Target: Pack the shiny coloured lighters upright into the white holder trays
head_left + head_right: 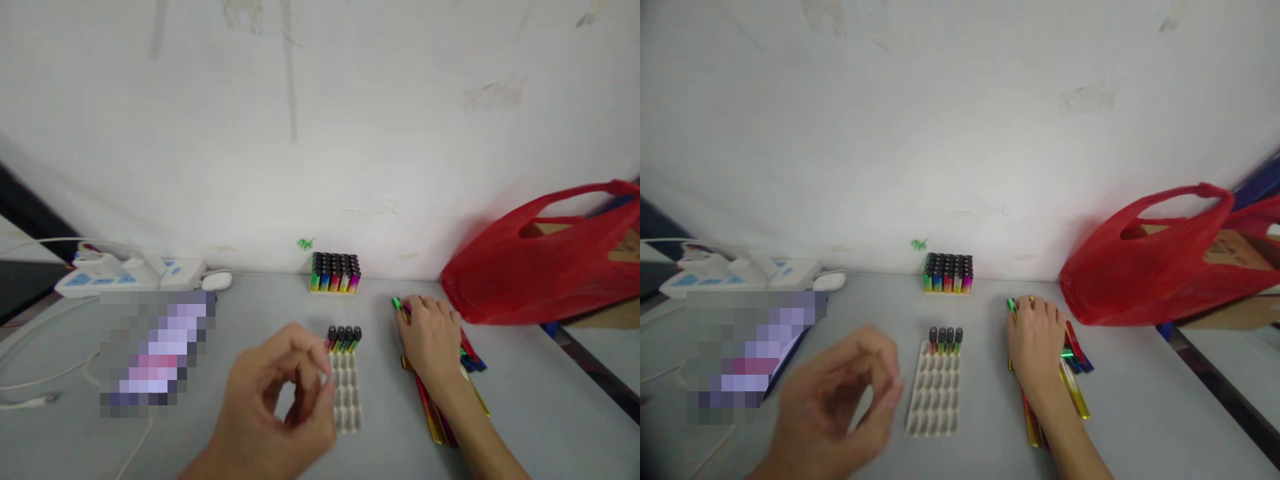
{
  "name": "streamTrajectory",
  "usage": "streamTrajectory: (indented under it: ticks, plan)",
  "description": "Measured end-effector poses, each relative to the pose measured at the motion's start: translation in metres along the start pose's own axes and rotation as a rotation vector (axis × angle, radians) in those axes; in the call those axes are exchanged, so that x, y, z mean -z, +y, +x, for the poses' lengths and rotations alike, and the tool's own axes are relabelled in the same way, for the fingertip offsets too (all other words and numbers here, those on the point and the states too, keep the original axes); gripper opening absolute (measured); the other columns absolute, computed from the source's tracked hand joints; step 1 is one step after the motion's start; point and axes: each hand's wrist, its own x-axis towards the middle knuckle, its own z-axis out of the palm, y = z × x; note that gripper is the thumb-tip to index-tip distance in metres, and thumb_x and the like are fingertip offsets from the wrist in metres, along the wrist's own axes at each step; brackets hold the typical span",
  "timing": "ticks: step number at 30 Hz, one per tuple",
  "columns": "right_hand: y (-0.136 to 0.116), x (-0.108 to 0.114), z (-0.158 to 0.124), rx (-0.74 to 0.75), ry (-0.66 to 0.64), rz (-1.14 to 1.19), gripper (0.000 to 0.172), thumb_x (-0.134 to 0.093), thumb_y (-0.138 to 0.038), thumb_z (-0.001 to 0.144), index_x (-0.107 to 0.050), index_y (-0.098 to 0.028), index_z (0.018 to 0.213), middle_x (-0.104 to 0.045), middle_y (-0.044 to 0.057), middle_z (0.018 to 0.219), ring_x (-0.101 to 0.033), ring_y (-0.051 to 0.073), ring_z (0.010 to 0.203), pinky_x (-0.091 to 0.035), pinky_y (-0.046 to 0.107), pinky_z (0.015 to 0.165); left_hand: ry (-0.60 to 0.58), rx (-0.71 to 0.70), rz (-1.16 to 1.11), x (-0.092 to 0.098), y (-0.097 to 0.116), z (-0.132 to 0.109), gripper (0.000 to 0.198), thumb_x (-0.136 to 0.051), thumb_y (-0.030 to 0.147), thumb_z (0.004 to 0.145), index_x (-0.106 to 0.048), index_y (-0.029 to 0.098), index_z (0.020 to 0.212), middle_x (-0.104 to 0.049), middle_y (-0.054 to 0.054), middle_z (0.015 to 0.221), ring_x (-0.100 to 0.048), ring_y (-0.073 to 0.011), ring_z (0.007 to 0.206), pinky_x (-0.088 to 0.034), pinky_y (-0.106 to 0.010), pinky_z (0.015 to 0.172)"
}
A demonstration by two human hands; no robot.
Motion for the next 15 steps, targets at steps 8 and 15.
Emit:
streamTrajectory:
  ticks: [8,15]
  plan:
    - [0.001,-0.008,-0.002,-0.006,-0.004,-0.012,0.012,-0.065,-0.026,0.106,-0.074,-0.018,0.110,-0.076,0.015,0.106,-0.069,0.035,0.099,-0.033,0.042,0.083,0.011,0.204,0.054,-0.002,-0.048,0.038,0.021,-0.076,0.030,0.086,-0.061,0.020,0.075,-0.049,0.010,0.051,-0.041,-0.0064,0.040,-0.033,-0.016,0.039]
    - [0.003,-0.017,-0.006,0.092,0.055,0.009,0.016,-0.062,-0.026,0.106,-0.074,-0.017,0.103,-0.077,0.019,0.102,-0.068,0.038,0.099,-0.037,0.047,0.085,-0.052,0.331,0.049,0.006,-0.060,0.035,0.031,-0.082,0.044,0.085,-0.068,0.018,0.079,-0.051,0.009,0.050,-0.044,-0.0062,0.036,-0.032,-0.014,0.035]
